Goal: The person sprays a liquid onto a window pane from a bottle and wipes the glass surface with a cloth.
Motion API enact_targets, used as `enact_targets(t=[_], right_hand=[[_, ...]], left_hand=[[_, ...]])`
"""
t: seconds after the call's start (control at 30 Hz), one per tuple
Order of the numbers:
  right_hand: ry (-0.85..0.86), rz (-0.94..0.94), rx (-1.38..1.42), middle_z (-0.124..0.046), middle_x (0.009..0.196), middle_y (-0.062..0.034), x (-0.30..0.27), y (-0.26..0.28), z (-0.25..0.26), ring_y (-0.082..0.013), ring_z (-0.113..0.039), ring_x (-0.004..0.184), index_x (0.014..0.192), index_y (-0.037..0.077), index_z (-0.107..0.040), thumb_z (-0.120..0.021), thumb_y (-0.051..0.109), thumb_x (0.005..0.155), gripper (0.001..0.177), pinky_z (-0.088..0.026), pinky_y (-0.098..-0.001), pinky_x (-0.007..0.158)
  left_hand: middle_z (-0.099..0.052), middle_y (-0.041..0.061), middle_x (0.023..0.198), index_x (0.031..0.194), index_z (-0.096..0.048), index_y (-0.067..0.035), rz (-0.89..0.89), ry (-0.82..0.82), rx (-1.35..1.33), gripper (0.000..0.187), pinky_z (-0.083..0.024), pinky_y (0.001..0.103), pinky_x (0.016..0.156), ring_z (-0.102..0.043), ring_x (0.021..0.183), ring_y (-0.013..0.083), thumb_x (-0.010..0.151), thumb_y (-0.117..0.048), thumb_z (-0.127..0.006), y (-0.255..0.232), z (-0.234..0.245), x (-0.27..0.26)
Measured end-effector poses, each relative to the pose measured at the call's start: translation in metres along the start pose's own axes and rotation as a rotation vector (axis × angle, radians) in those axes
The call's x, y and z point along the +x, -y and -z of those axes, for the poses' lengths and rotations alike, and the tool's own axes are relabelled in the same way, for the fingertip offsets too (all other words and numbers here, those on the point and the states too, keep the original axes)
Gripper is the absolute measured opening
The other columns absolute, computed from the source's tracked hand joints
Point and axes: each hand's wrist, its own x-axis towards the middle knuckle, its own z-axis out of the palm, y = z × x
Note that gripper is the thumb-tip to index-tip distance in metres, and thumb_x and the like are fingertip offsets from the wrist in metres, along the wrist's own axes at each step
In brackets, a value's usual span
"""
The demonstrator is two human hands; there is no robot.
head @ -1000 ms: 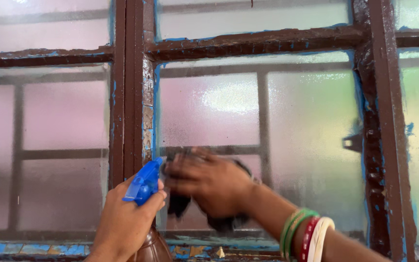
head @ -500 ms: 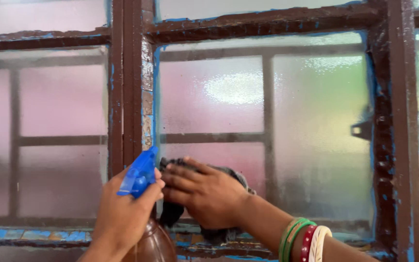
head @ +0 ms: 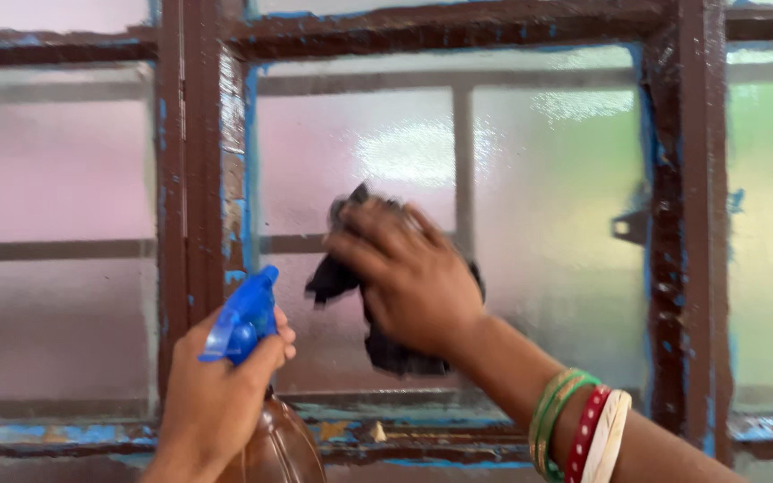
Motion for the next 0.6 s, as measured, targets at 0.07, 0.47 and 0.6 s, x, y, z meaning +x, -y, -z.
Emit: enact_targets(t=[0.07,0.47,0.6], right_hand=[[0.107,0.08,0.015,-0.05,0.151,-0.0069,-0.028,0.008,0.001,-0.0284,-0.045,0.144,0.139,0.022,-0.056,-0.063,0.018,0.083,0.056,-0.025,-0.0517,0.124],[0.033,-0.187,-0.156,-0.051,0.15,-0.007,-0.088,-0.07,0.067,-0.0274,-0.045,0.143,0.141,0.027,-0.057,-0.065,0.017,0.081,0.062,-0.022,-0.0536,0.124],[-0.088,-0.271,-0.099,-0.051,0.152,-0.009,-0.118,-0.061,0.069,-0.0322,-0.044,0.145,0.143,0.024,-0.055,-0.063,0.013,0.082,0.063,-0.027,-0.0511,0.125]], left_hand=[[-0.077,0.007,0.075,0.089,-0.072,-0.001,-0.029,0.002,0.007,0.013,-0.058,0.03,0.066,-0.074,0.069,0.0138,0.081,-0.008,-0.067,-0.001,-0.007,-0.001],[-0.074,0.009,0.069,0.085,-0.073,-0.001,0.009,0.158,-0.023,0.014,-0.054,0.032,0.061,-0.07,0.064,0.0157,0.08,-0.014,-0.07,-0.028,-0.071,-0.023],[-0.075,0.008,0.07,0.085,-0.071,-0.001,0.002,0.186,-0.078,0.013,-0.055,0.031,0.062,-0.072,0.066,0.0147,0.078,-0.012,-0.069,-0.033,-0.094,-0.03]])
